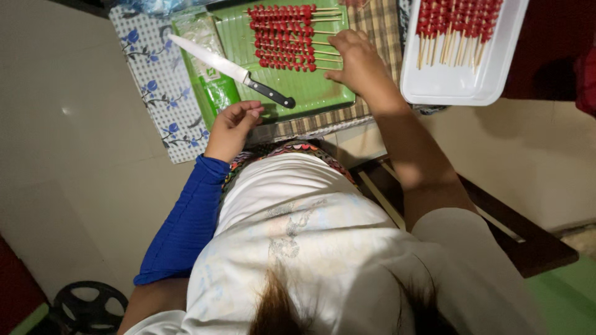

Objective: The person uses a knife to slice a red sausage into a spiral shape while it is mounted on a wooden skewer. They then transfer the prepared skewers from a green tray to a white tray, arranging them in rows. The person handles multiple skewers and a plastic bag of ingredients during the process.

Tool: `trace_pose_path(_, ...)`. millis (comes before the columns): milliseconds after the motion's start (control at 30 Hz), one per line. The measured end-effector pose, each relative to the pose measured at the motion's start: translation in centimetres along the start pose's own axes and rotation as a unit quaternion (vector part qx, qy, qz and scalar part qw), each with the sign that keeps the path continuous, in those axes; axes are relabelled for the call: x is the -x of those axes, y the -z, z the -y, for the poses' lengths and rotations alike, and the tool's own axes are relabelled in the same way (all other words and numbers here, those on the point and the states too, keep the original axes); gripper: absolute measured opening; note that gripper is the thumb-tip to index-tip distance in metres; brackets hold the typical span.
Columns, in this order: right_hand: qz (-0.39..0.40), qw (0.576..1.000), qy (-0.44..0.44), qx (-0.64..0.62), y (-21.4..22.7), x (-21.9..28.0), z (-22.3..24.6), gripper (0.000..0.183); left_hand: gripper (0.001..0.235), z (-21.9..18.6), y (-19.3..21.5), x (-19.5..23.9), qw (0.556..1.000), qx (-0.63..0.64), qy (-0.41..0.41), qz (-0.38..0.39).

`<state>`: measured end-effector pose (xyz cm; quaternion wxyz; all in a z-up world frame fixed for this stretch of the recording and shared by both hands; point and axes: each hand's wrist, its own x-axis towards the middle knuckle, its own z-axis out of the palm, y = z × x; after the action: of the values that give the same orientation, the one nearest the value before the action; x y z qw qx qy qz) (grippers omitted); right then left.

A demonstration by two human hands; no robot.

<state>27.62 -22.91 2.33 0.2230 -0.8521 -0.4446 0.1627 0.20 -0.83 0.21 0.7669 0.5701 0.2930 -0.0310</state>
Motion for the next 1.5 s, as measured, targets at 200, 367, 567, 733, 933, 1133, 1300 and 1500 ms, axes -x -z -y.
trace_pose_path(200,-0.007,0.999,0.021,0.050,-1.3,-0.7,-0.6,0.062,0.028,0.9,0.9,1.2,1.000,0.003,-0.010,-0.021)
trace_pose_path(367,0.004,0.997,0.022,0.079,-3.1,-1.1,-1.4,0.032,0.027,1.1,0.9,1.3,1.000,0.006,-0.016,-0.026)
trace_pose_path(567,0.152,0.981,-0.111,0.052,-1.7,-1.5,1.6,0.019,0.027,0.8,0.8,1.2,0.999,0.015,-0.011,-0.027)
trace_pose_path(733,0.238,0.949,-0.190,-0.087,-1.0,-0.5,2.1,0.026,0.027,0.8,0.7,0.9,1.000,0.013,-0.014,-0.020)
trace_pose_path(933,0.251,0.919,-0.206,-0.223,-3.2,0.8,-0.2,0.027,0.027,0.9,0.9,0.7,1.000,0.009,-0.016,-0.017)
trace_pose_path(1133,0.200,0.912,-0.175,-0.314,-2.2,3.2,-0.8,0.026,0.028,0.6,1.5,0.1,1.000,0.000,-0.021,-0.008)
trace_pose_path(1300,0.115,0.888,-0.188,-0.403,0.1,6.3,-3.1,0.025,0.029,0.1,1.7,-0.3,1.000,-0.005,-0.015,-0.002)
trace_pose_path(1500,-0.088,0.835,-0.316,-0.443,3.8,10.9,-7.2,0.021,0.030,-0.6,1.4,-0.7,1.000,-0.028,-0.002,0.006)
